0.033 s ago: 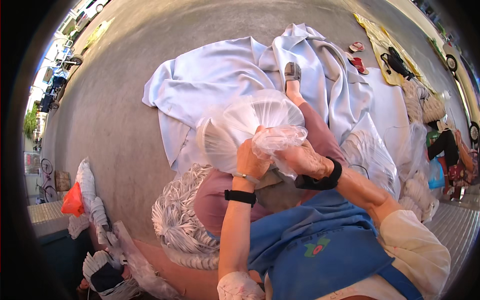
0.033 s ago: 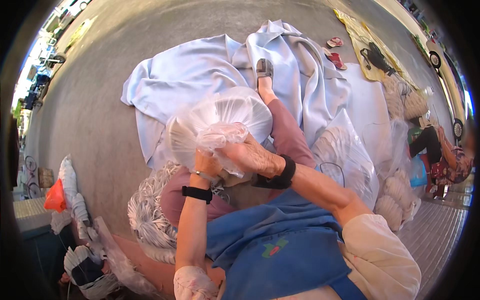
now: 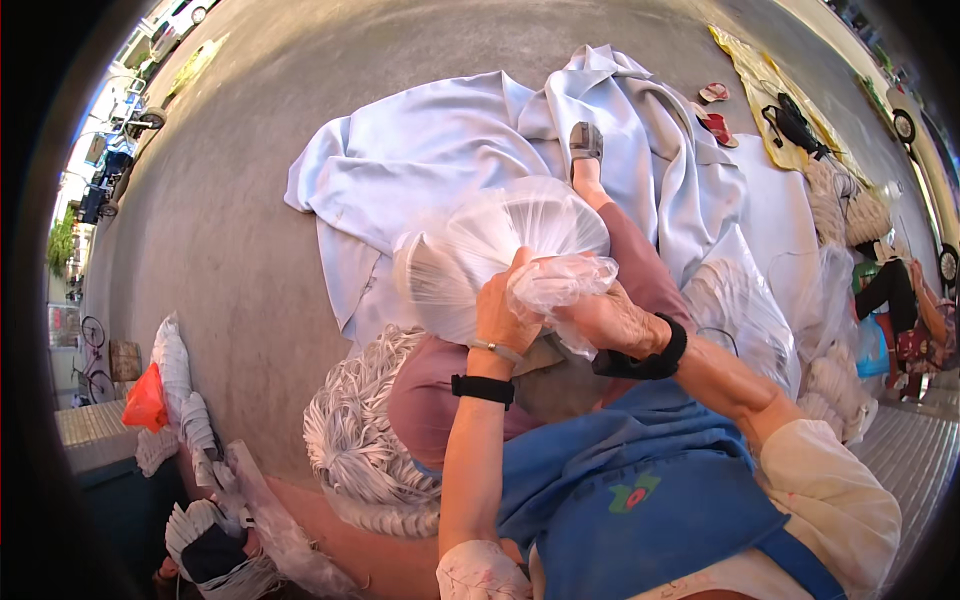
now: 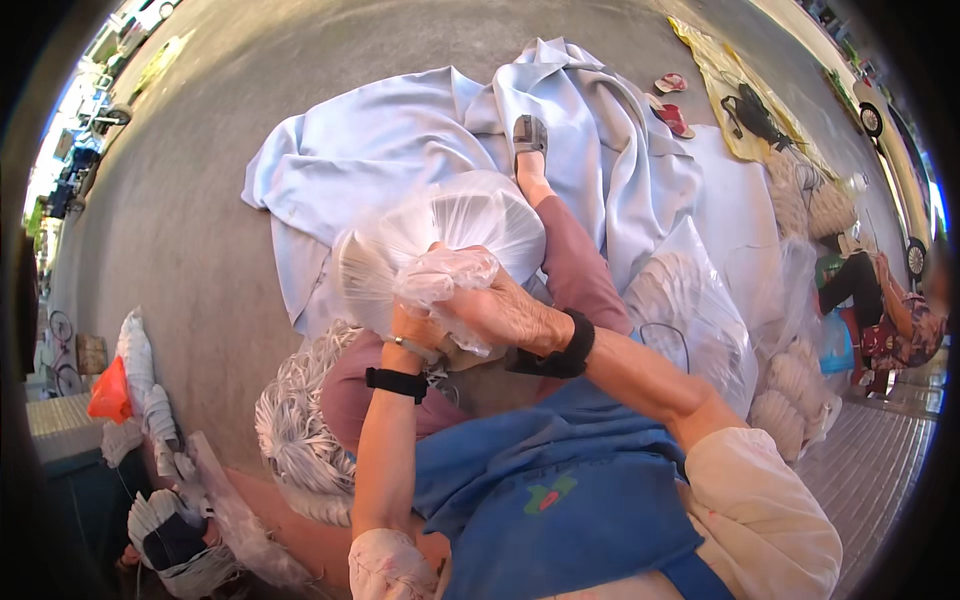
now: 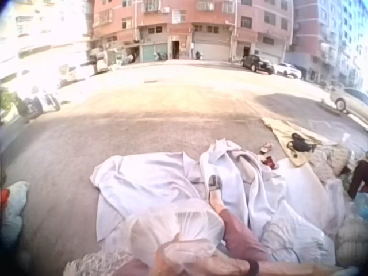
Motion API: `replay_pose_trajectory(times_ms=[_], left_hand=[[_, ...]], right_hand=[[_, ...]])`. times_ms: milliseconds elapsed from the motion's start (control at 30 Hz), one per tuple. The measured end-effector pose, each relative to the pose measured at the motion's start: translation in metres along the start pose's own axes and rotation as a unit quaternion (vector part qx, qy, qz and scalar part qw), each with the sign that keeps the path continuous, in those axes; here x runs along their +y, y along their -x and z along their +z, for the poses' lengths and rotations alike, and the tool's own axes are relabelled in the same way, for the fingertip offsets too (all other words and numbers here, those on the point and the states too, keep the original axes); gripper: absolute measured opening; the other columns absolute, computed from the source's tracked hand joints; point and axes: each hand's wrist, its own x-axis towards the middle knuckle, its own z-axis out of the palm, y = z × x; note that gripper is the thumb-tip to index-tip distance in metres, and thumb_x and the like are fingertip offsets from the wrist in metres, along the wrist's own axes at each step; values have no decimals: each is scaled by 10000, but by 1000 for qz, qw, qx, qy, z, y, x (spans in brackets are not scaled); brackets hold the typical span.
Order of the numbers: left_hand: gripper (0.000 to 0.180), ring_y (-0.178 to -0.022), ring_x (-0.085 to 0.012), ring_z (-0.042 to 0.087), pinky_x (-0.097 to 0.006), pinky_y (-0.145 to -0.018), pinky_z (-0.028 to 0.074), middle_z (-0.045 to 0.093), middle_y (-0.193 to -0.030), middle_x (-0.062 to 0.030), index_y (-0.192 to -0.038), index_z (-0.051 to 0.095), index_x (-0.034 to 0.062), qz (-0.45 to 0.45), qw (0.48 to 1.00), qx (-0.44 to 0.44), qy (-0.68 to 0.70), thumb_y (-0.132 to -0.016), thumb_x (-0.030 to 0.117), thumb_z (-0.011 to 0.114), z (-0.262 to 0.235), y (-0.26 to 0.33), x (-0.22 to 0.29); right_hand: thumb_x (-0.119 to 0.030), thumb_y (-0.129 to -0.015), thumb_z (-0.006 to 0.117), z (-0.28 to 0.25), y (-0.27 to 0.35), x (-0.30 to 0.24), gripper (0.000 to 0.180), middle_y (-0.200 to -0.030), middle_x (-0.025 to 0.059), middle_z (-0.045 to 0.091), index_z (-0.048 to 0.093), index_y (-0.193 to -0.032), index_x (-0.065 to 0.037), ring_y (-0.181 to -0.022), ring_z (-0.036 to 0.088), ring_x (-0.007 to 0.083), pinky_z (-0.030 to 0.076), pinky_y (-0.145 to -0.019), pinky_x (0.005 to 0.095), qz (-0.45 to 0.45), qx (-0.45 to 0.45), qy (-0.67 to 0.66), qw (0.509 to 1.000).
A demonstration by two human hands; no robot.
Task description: The person ties a plastic bag shut, pulls a stack of shoe components from another bag, and threads a lace through the eyelets of a single shoe.
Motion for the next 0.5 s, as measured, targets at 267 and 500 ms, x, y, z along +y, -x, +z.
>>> replay_pose_trajectory(times_ms=[267,500], left_hand=[[184,-617,-394,559,-473,-543,409,580,-634,-180,-784,443,82,-196,973,-113,45,-819,234,539,-3,-20,11],[175,-590,-399,551,-484,-533,402,568,-599,-181,-770,455,73,-196,977,-87,12,-855,220,496,8,-14,3]], right_hand=[[-64,-725,518,1,16,-28,83,-626,130,486,485,-682,-1,-554,475,295,395,-551,346,-62,-169,8,984],[-58,-707,557,5,25,-32,95,-615,138,502,484,-684,-2,-565,481,316,401,-537,360,-98,-181,45,978]])
